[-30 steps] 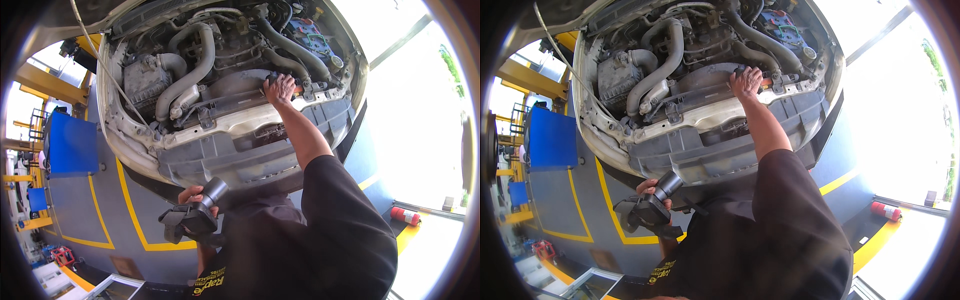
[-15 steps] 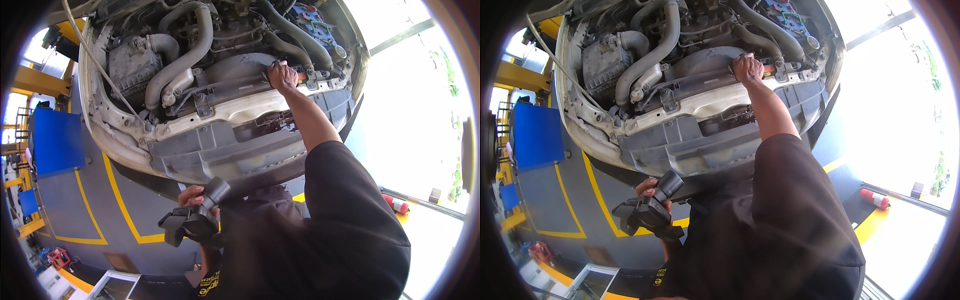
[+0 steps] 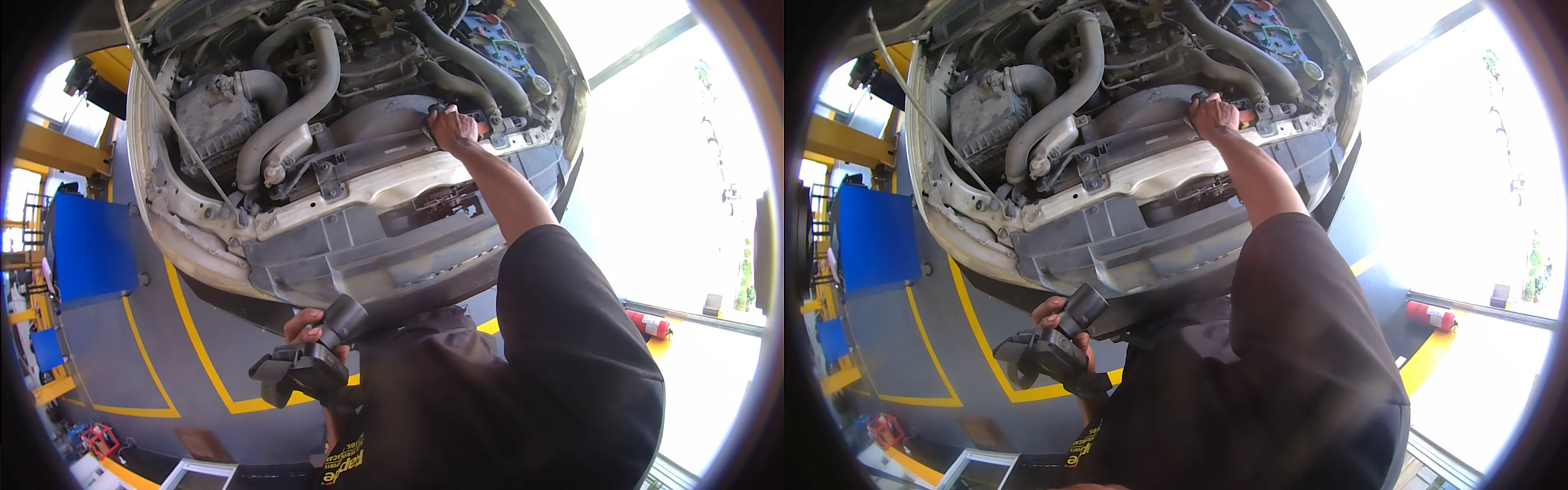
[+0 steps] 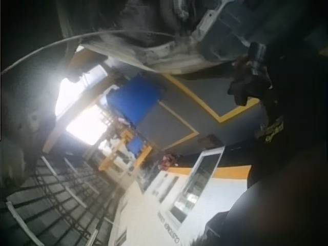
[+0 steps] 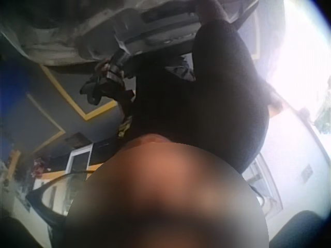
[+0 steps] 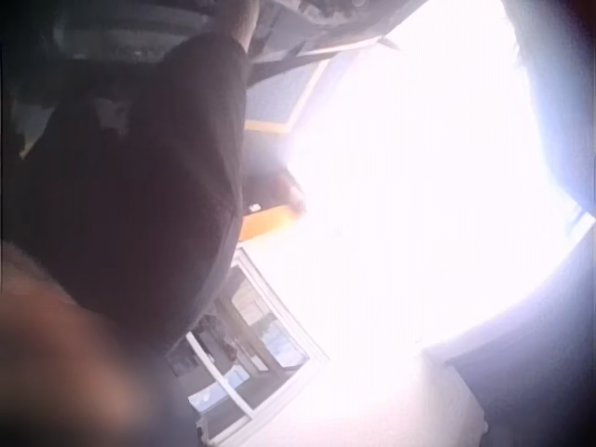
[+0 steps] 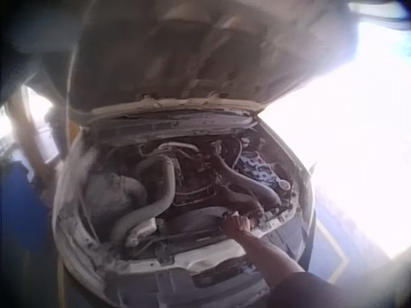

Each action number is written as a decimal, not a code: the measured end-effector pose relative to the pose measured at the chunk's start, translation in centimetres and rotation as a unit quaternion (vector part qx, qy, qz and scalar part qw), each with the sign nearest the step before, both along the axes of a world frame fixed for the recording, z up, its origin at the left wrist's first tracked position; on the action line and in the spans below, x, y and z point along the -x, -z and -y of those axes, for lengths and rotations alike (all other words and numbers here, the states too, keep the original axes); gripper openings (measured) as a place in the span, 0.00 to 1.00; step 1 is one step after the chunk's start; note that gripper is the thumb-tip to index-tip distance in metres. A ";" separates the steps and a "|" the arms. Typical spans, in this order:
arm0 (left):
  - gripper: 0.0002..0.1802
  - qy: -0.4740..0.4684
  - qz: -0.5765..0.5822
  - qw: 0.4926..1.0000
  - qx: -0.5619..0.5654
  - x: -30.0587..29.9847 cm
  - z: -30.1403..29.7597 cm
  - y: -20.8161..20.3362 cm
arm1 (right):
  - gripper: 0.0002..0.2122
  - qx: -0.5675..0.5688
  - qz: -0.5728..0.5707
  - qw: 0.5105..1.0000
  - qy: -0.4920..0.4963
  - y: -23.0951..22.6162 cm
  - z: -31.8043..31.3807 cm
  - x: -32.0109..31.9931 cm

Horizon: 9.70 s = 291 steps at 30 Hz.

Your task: The person removes a cap from the engine bay, wipes the engine area with a cloth, and then uses a multimeter to test the car battery terminals. The person also writes on a clipboard during the process.

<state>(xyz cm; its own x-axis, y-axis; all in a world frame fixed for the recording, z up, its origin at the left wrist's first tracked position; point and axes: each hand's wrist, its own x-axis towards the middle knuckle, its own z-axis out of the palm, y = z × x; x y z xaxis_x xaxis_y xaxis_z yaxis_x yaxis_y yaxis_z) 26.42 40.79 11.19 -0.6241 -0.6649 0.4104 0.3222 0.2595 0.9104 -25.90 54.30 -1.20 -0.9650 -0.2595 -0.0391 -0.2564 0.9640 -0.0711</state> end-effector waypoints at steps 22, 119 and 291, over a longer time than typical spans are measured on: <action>0.24 0.046 -0.013 0.997 0.054 2.6 2.6 0.5 | 0.32 0.047 0.005 0.998 0.037 -1.0 0.1 -1.2; 0.25 -0.078 0.037 0.994 0.068 4.0 -13.9 -4.1 | 0.33 -0.130 -0.073 0.792 -0.592 -2.7 -5.6 7.9; 0.45 -0.065 -0.056 0.933 -0.348 11.4 -4.6 13.1 | 0.27 -0.144 0.138 0.710 -0.676 -1.8 -5.1 12.7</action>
<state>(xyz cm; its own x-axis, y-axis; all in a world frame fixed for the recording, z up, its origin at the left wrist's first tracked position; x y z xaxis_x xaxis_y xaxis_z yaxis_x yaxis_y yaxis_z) 14.98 45.37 -1.92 -0.4993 -0.8615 -0.0922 0.4319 -0.3397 0.8355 -38.60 59.40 0.60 0.2122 -0.8840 -0.4165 -0.9752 -0.1642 -0.1484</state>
